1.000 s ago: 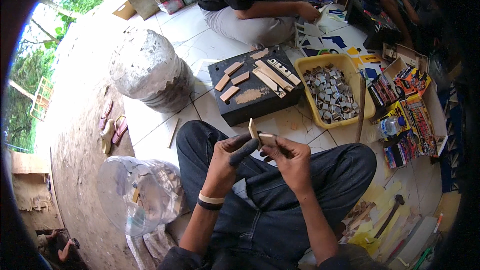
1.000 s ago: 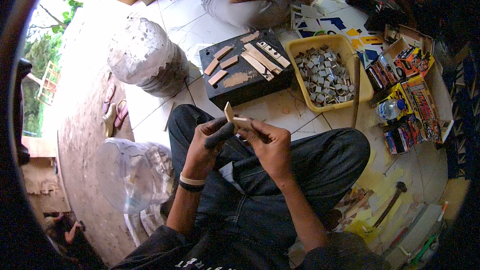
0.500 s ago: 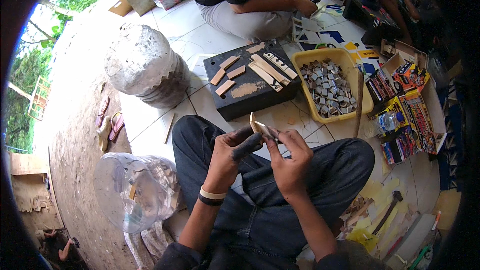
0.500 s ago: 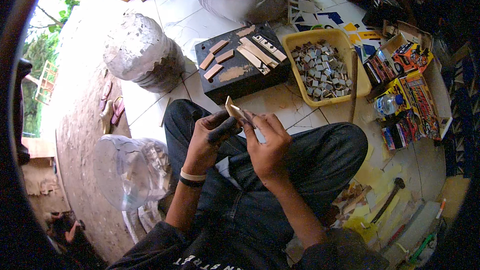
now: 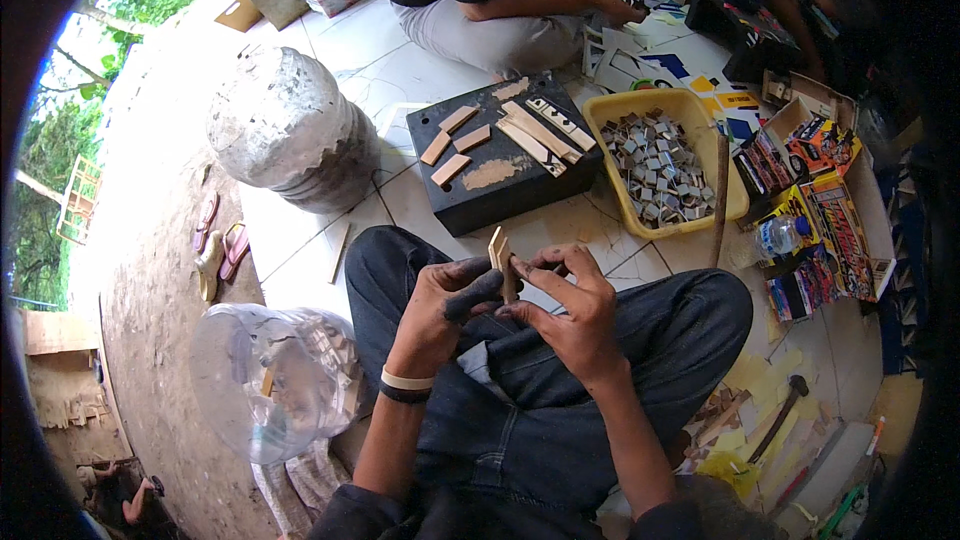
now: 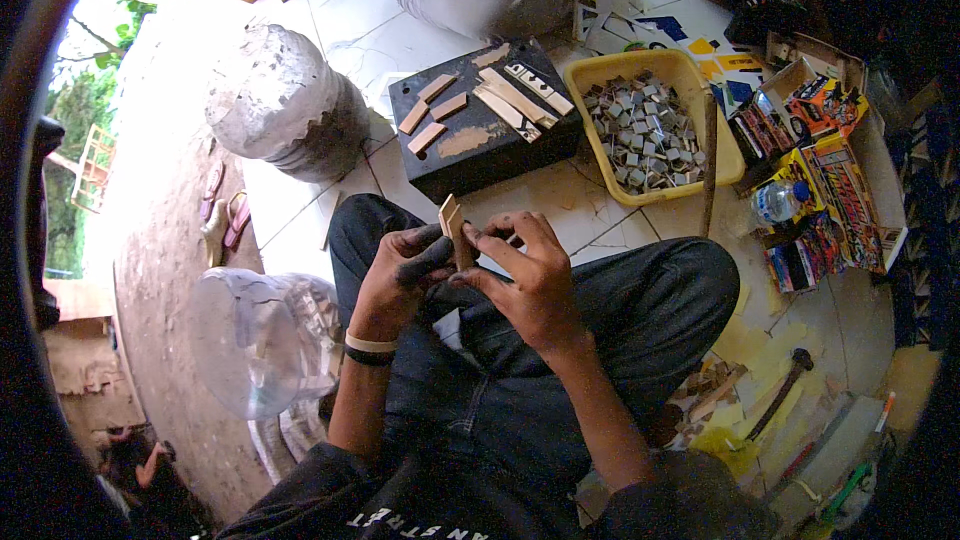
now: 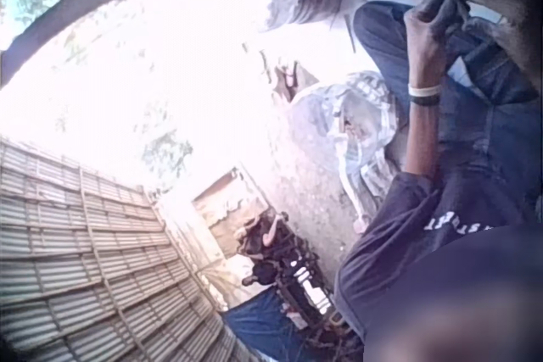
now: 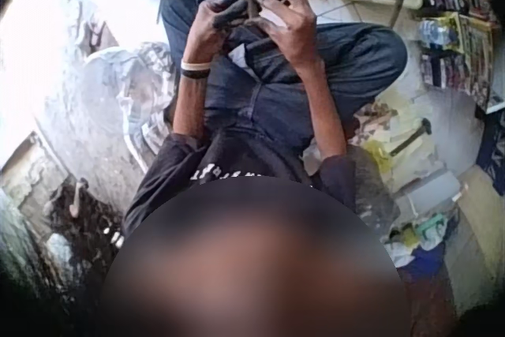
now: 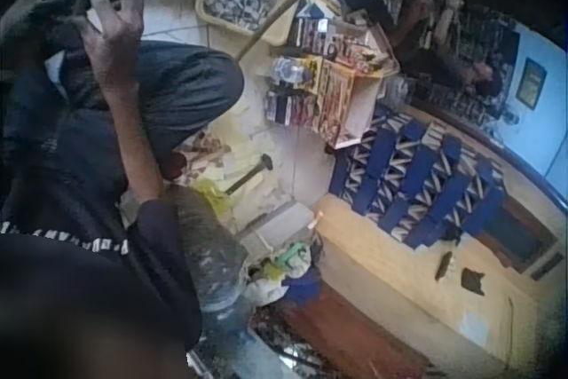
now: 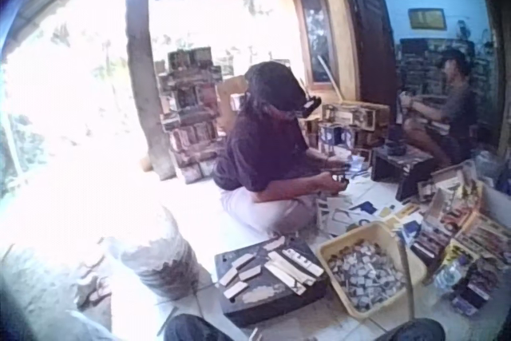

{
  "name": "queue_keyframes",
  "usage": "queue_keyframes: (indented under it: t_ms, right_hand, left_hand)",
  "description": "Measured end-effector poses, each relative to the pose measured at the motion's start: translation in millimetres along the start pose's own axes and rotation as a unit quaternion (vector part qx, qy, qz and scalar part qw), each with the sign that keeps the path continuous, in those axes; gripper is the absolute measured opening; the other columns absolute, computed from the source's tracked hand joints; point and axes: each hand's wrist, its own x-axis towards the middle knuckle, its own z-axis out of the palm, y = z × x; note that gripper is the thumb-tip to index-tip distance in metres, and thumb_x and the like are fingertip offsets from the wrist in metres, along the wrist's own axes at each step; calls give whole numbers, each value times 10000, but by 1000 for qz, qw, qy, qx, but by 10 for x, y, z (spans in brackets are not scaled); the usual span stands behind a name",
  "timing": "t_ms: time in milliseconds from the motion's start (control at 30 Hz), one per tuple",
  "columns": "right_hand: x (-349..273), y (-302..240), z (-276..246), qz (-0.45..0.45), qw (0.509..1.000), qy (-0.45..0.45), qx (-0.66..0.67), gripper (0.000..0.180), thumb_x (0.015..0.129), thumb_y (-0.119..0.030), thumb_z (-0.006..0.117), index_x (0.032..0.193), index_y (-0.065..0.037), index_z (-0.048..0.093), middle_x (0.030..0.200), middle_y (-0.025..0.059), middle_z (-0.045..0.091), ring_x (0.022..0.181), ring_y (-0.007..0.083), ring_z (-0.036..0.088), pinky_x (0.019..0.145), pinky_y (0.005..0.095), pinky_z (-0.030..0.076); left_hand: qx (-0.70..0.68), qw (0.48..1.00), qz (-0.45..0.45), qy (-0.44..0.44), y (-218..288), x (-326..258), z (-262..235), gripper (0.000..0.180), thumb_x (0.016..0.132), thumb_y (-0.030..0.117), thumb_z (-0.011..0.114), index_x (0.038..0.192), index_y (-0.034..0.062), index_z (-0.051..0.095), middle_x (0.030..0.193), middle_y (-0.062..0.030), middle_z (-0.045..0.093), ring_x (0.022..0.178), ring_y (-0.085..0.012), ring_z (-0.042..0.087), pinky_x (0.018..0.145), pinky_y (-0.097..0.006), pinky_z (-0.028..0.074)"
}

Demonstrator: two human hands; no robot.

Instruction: The person sits on the floor and assembles small wooden pieces into a frame-like structure. They pick pieces from a container, align them, and use a hammer to tap them into place on a black work block, then inspect the assembled unit.

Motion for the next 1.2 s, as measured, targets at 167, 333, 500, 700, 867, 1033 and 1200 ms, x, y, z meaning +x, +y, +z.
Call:
queue_keyframes:
  t_ms: [167,333,500,700,867,1033,1200]
  right_hand:
    - [31,1,20,-24,1000,-2,7,509,688,-119,924,1164,-46,762,1317,140,691,1205,316,682,983,425,581]
    - [73,39,-48,-37,997,-44,61,517,704,-76,909,1179,-52,707,1385,141,666,1298,345,633,1076,458,540]
    - [102,40,-125,-27,993,-60,93,514,687,-60,923,1147,-88,694,1361,122,689,1259,331,663,1050,450,556]
    - [113,34,-194,-20,992,-69,105,523,654,-48,927,1121,-109,702,1307,102,718,1177,298,699,999,426,567]
    - [109,47,-243,-17,991,-66,117,501,638,-44,933,1086,-100,718,1271,101,739,1156,288,708,973,417,569]
    - [121,53,-281,-33,989,-64,129,486,630,-35,927,1063,-85,711,1313,103,721,1188,304,693,996,422,559]
    - [135,71,-360,-73,990,-71,101,466,628,-34,922,1047,-80,726,1338,99,710,1235,316,673,1044,427,543]
  left_hand:
    - [-97,994,-36,-37,20,19,-87,381,954,138,777,1256,-75,687,1027,-95,758,881,-117,720,776,-235,594]
    - [-119,990,-49,-52,-11,32,-114,424,936,174,797,1269,-60,677,1050,-122,765,908,-154,752,822,-273,634]
    - [-90,990,-88,-63,5,11,-110,378,916,166,814,1208,-51,713,1057,-125,768,915,-175,761,851,-288,644]
    - [-108,985,-112,-75,1,-27,-91,323,903,112,814,1175,-45,738,1061,-121,769,923,-170,758,860,-289,643]
    - [-122,985,-100,-77,-40,-25,-58,387,863,67,830,1214,-50,719,1086,-124,765,933,-162,755,858,-289,646]
    - [-114,990,-66,-59,-68,-11,37,464,851,82,844,1269,-48,692,1102,-118,763,934,-154,752,837,-272,648]
    - [-85,992,-85,-41,13,-64,101,450,870,144,849,1250,-47,704,1098,-110,764,930,-147,745,820,-256,634]
